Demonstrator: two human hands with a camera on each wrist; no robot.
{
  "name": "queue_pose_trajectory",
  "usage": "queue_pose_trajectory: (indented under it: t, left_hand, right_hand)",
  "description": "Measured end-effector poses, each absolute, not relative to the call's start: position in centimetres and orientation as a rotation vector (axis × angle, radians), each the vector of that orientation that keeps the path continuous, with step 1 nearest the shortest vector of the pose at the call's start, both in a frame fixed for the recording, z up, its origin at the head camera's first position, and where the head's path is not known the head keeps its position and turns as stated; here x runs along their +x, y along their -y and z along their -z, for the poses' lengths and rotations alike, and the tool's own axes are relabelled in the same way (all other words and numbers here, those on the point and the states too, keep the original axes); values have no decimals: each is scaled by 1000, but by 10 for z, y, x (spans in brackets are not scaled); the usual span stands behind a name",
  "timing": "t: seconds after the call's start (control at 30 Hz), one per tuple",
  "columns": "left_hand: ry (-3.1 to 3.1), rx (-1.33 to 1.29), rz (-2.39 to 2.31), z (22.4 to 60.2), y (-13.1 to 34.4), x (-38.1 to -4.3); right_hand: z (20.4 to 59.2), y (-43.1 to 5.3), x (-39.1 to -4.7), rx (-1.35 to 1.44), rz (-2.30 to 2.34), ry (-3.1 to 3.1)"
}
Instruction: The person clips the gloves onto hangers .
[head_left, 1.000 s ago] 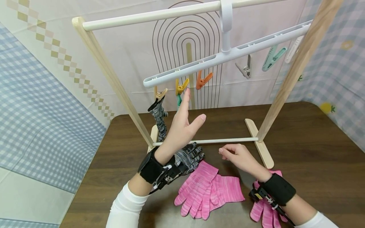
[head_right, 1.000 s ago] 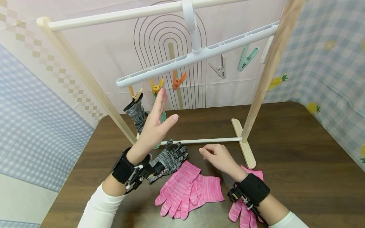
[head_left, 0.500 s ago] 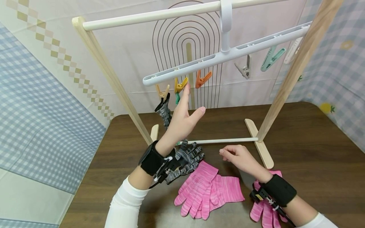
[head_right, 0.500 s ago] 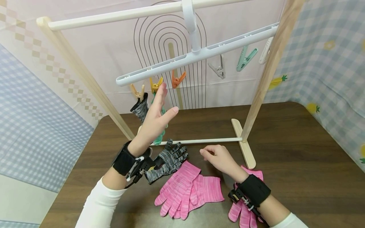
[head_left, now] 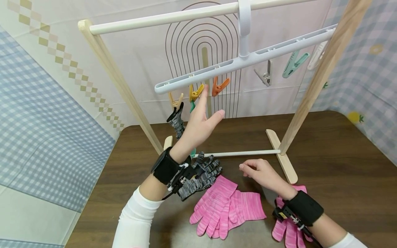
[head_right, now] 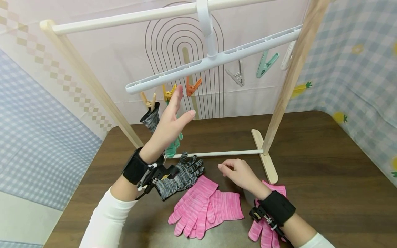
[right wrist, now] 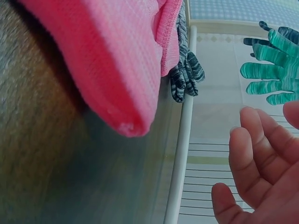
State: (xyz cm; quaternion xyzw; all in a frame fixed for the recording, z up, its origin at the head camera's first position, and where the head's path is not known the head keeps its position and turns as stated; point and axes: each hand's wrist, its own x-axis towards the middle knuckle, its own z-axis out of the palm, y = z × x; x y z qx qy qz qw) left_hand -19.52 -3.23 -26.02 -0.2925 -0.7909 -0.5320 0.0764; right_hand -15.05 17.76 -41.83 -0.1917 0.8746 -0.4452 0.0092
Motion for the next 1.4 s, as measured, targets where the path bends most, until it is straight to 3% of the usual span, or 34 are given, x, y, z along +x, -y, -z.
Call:
queue_pose_trajectory:
  t: [1.4]
  left_hand:
    - [2358, -922, 1650, 245, 27, -206]
  right_hand:
    - [431, -184, -151, -705, 1095, -2607]
